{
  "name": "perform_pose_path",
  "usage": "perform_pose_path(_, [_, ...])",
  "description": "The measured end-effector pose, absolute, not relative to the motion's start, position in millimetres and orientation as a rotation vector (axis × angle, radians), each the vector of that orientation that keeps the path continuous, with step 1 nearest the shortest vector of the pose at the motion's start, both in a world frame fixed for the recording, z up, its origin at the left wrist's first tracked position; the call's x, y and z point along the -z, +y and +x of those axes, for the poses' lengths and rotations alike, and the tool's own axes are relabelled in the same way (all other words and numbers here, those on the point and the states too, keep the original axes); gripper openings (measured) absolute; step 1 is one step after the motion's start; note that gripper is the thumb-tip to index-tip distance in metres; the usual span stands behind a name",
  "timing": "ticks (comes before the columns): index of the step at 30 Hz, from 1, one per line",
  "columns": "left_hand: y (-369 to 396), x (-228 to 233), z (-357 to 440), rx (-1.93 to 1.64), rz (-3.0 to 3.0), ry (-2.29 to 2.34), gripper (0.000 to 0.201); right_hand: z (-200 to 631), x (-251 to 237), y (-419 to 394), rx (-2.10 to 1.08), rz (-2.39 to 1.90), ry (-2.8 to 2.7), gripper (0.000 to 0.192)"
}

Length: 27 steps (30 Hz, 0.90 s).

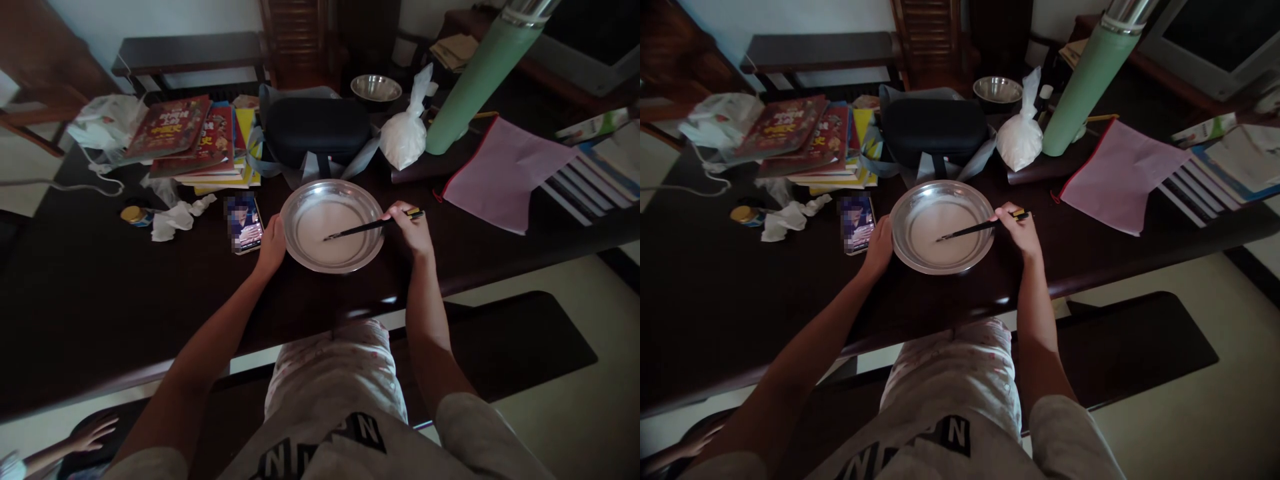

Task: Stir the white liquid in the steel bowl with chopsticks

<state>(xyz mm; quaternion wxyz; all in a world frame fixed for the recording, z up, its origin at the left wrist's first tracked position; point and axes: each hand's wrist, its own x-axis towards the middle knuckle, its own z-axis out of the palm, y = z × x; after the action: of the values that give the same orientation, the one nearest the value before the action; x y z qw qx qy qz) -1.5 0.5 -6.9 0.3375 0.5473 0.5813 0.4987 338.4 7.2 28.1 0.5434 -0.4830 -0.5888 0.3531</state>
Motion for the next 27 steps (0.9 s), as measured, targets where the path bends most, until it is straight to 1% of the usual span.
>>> perform_pose_path(4, [-0.4, 4.7, -0.7, -1.3, 1.423, 1.507, 0.038, 340.1, -26.8, 7.0, -0.753, -1.154, -1.287, 0.05])
perform_pose_path(9, [0.8, 6.2, -1.9, -1.292, 1.423, 1.515, 0.039, 337.0, -27.9, 6.6, -0.84, -1.096, -1.397, 0.05])
perform_pose_path(14, [1.9, 9.6, -3.0, -1.3, 1.431, 1.51, 0.038, 338.1, -27.6, 7.0, -0.754, -1.11, -1.301, 0.049])
perform_pose_path(20, [3.0, 10.6, -3.0, -1.297, 1.449, 1.518, 0.038, 336.7, -27.0, 7.3, -0.835, -1.093, -1.399, 0.05])
perform_pose_path(24, [3.3, 10.6, -3.0, -1.287, 1.453, 1.523, 0.037, 337.4, -26.0, 8.7, -0.744, -1.136, -1.289, 0.05])
perform_pose_path(27, [2.9, 9.7, -2.7, -1.285, 1.446, 1.527, 0.036, 337.6, -26.7, 7.6, -0.763, -1.149, -1.279, 0.052])
